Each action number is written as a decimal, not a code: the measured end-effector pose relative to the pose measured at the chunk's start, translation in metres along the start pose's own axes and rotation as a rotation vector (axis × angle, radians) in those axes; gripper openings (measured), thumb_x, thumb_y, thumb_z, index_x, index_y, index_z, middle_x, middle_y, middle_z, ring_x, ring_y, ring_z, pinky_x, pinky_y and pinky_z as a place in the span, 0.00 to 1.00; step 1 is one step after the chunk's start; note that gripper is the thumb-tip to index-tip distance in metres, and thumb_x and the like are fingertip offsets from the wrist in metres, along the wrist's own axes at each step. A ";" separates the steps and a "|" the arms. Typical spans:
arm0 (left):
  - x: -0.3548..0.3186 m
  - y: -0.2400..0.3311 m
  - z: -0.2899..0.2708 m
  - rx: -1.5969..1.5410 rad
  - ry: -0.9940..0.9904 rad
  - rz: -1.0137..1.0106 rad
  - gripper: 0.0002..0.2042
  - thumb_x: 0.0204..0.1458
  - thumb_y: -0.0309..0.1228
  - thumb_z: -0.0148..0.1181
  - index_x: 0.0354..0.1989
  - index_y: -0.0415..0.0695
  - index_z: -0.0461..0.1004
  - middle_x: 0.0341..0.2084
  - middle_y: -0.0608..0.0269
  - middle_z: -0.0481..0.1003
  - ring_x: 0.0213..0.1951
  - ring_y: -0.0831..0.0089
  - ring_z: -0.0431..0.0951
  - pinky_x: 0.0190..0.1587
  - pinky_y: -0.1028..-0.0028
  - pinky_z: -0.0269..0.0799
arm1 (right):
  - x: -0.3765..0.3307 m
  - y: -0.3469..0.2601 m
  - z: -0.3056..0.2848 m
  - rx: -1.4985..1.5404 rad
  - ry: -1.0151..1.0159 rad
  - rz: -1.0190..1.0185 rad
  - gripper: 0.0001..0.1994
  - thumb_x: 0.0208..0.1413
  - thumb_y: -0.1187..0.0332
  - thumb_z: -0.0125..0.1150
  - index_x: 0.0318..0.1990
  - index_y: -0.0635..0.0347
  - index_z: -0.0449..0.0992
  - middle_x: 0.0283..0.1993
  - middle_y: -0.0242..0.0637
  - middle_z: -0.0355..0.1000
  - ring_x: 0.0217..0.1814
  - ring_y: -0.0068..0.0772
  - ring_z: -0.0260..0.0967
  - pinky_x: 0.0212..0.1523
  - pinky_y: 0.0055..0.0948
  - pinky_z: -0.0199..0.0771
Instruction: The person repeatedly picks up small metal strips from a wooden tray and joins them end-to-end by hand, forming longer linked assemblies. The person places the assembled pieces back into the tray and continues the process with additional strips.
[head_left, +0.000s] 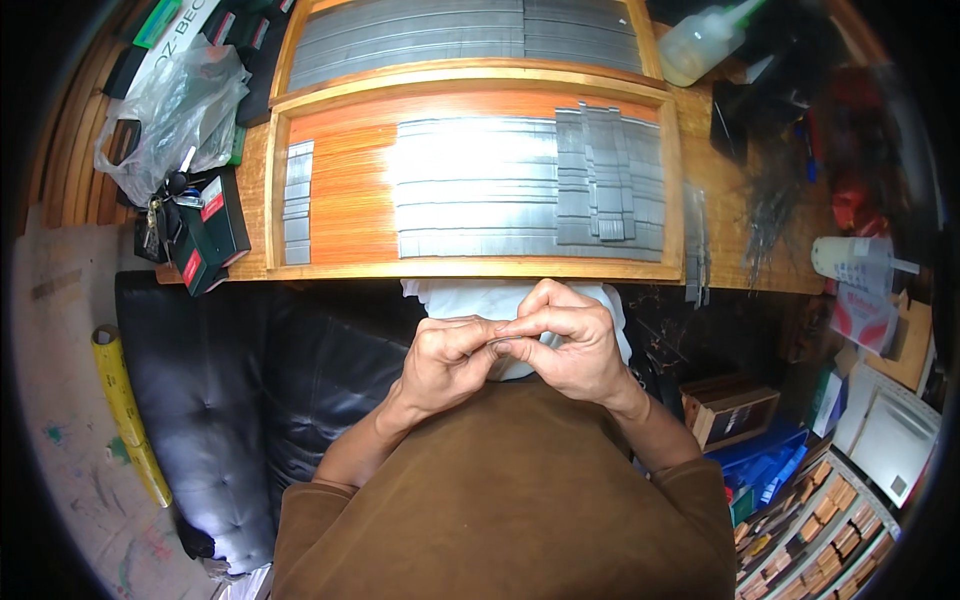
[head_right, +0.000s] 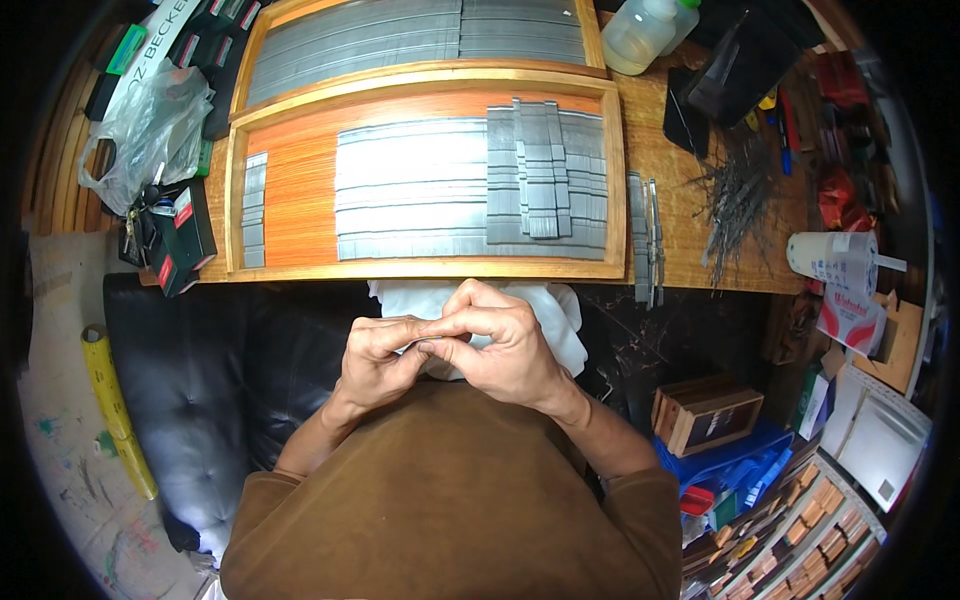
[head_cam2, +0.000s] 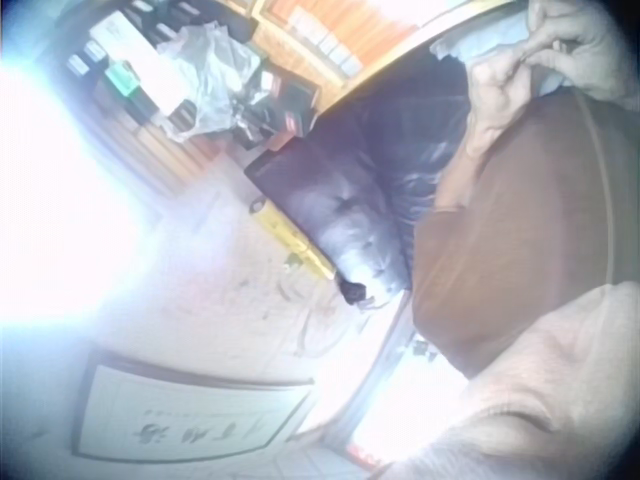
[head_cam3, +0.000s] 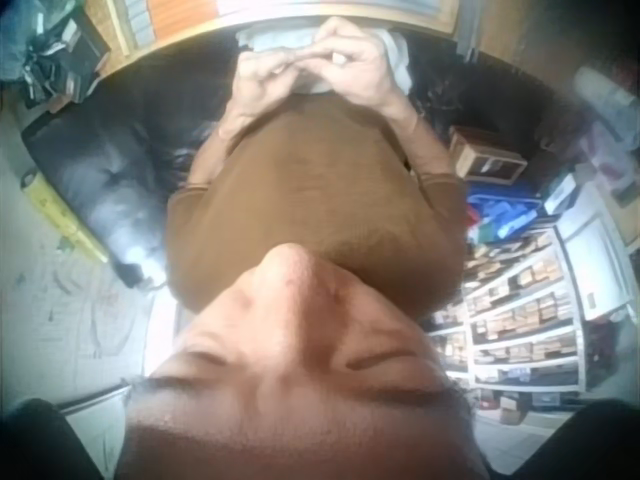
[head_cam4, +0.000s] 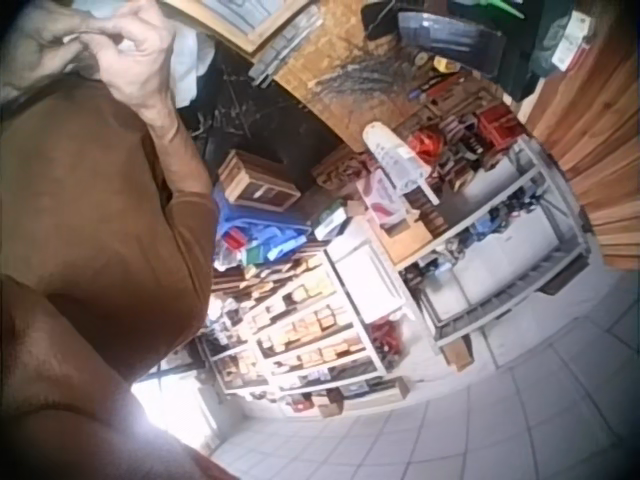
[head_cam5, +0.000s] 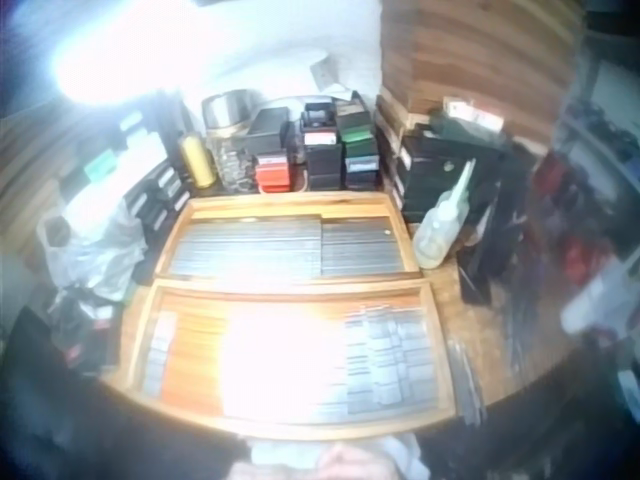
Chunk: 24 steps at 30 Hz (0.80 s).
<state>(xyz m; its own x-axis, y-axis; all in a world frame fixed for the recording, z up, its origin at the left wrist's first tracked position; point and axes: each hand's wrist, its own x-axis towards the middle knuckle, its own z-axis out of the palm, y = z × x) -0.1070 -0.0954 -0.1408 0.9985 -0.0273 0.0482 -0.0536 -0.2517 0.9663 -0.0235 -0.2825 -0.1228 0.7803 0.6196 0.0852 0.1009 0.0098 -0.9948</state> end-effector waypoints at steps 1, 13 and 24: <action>-0.001 -0.001 -0.002 0.007 -0.022 -0.019 0.12 0.52 0.14 0.64 0.43 0.35 0.85 0.29 0.50 0.85 0.29 0.61 0.87 0.33 0.71 0.80 | 0.000 0.000 0.000 -0.004 -0.001 -0.001 0.09 0.50 0.80 0.78 0.40 0.63 0.89 0.34 0.32 0.75 0.34 0.23 0.72 0.32 0.24 0.72; 0.001 0.001 -0.001 -0.023 -0.013 -0.041 0.13 0.52 0.15 0.65 0.45 0.37 0.86 0.30 0.50 0.86 0.31 0.63 0.88 0.34 0.72 0.81 | 0.003 -0.003 0.002 -0.060 0.004 0.002 0.10 0.48 0.81 0.80 0.39 0.63 0.89 0.33 0.33 0.75 0.34 0.25 0.72 0.34 0.24 0.72; 0.005 0.003 -0.005 -0.015 -0.026 0.007 0.13 0.51 0.16 0.66 0.45 0.38 0.86 0.30 0.48 0.85 0.32 0.57 0.88 0.36 0.67 0.83 | 0.001 0.001 0.004 -0.051 0.010 -0.039 0.09 0.48 0.81 0.80 0.38 0.64 0.88 0.33 0.33 0.74 0.34 0.25 0.72 0.34 0.25 0.73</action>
<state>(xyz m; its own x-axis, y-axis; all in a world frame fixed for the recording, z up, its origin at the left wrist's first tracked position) -0.1018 -0.0913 -0.1368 0.9973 -0.0545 0.0487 -0.0603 -0.2370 0.9697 -0.0250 -0.2789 -0.1244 0.7811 0.6119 0.1244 0.1624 -0.0067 -0.9867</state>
